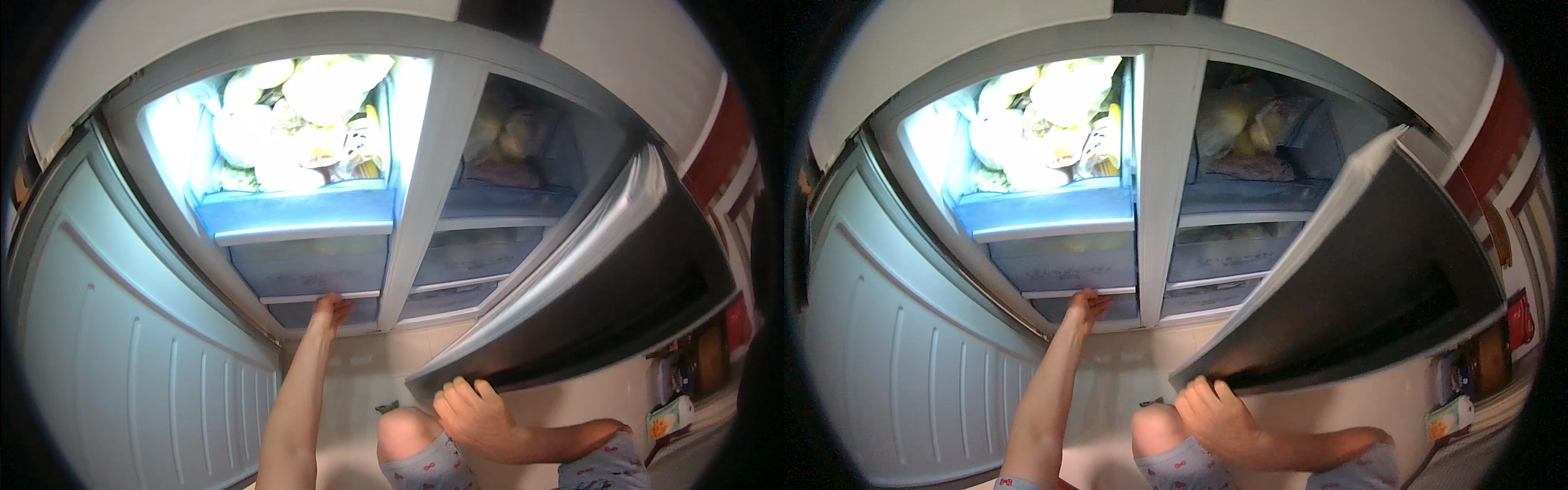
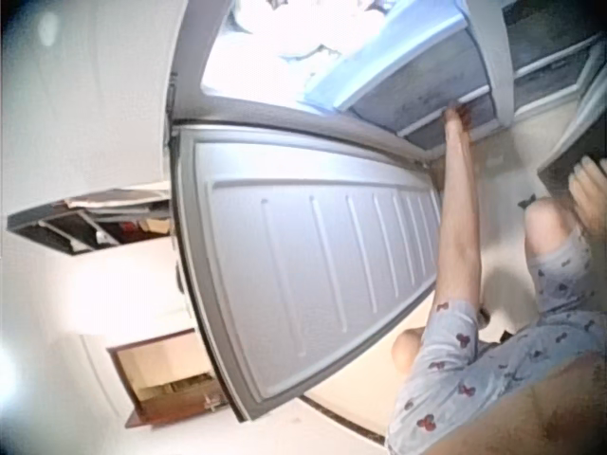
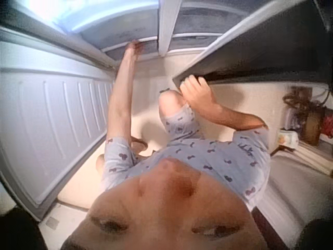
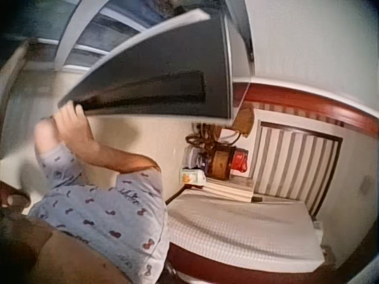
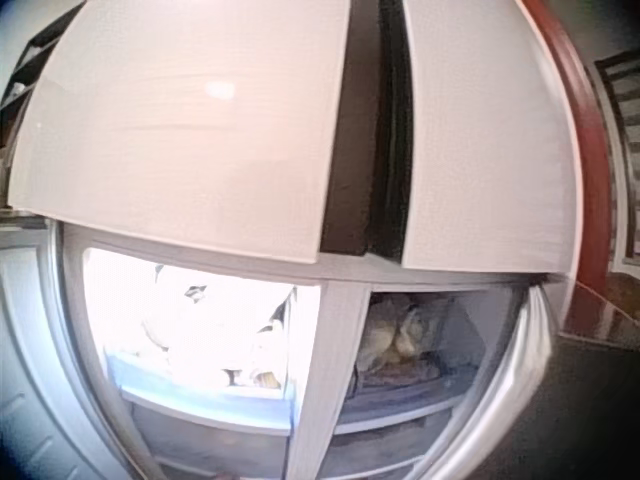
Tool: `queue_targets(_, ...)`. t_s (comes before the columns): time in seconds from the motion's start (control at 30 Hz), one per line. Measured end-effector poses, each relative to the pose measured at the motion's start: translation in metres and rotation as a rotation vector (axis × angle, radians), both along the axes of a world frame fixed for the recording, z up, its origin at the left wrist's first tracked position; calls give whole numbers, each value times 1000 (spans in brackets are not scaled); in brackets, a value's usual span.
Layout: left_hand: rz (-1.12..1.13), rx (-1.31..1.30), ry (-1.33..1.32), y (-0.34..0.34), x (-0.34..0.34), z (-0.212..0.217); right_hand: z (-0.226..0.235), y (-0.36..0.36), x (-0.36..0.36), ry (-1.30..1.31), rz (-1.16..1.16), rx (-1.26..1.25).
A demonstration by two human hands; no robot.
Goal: The person sits on the floor in front of an open refrigerator and retrieves several items from the freezer drawers. They handle a yellow ziplock bag, a white ziplock bag, a garlic bulb, a package of dark mushrooms, and a package of flatbread. The person then stands up and walks to the kitchen sink area.
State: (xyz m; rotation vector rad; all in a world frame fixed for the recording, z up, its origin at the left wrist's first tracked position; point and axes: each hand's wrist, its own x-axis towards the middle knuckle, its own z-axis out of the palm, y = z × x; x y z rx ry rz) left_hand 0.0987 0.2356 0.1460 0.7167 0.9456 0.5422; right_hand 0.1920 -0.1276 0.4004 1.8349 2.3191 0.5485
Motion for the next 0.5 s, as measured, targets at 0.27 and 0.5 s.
queue_targets(0.27,78,-42,-121,-12,5,1,16,-74,-9,248,-265,-104)
queue_targets(0.5,86,-43,-133,-23,-3,15,22,-110,-21,428,-500,-124)
